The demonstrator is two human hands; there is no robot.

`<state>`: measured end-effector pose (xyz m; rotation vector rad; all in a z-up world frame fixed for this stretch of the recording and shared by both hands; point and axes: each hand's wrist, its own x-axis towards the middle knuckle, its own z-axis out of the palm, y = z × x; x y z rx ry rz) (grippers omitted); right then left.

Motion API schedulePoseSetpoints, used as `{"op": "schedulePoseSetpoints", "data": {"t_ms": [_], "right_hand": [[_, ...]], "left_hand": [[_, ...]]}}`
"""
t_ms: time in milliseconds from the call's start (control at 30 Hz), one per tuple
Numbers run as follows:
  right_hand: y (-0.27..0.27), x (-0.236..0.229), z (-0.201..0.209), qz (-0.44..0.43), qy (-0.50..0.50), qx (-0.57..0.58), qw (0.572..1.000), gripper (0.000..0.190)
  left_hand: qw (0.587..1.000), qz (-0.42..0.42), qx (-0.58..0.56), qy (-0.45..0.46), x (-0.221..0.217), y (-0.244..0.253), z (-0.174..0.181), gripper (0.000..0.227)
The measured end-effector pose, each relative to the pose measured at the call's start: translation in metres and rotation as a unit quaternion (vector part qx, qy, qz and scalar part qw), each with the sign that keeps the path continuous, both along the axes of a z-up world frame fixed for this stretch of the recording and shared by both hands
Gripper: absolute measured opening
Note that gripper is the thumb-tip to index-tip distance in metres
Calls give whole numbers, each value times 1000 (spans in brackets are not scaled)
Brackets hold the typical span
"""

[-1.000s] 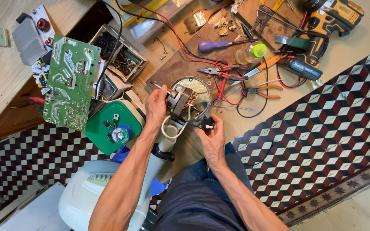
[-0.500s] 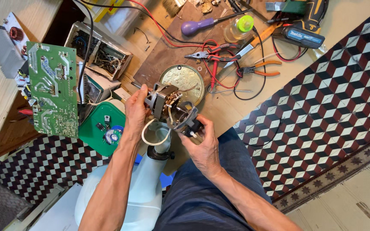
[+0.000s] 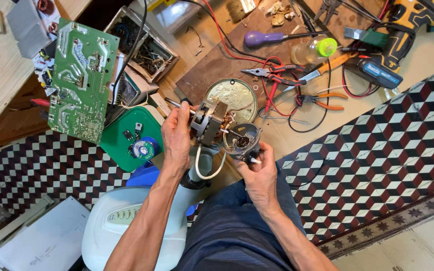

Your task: The person disassembles a small motor or pump component, removes internal parts, wipes them with a cloth, and reassembles the unit. They handle wires, a metal housing, and a white plastic body, then place the reassembled component into a white container.

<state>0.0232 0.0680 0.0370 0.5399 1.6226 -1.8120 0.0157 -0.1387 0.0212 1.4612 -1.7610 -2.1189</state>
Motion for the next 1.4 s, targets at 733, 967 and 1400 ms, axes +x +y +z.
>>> {"op": "schedulePoseSetpoints", "data": {"t_ms": [733, 967, 1400], "right_hand": [[16, -18, 7, 17, -33, -40, 999, 57], [17, -30, 12, 28, 5, -42, 999, 55], [40, -69, 13, 169, 14, -63, 983, 67]], "left_hand": [[999, -18, -26, 21, -1, 5, 19, 43], [998, -27, -27, 42, -5, 5, 26, 42], [998, -36, 12, 42, -8, -6, 39, 44]]}}
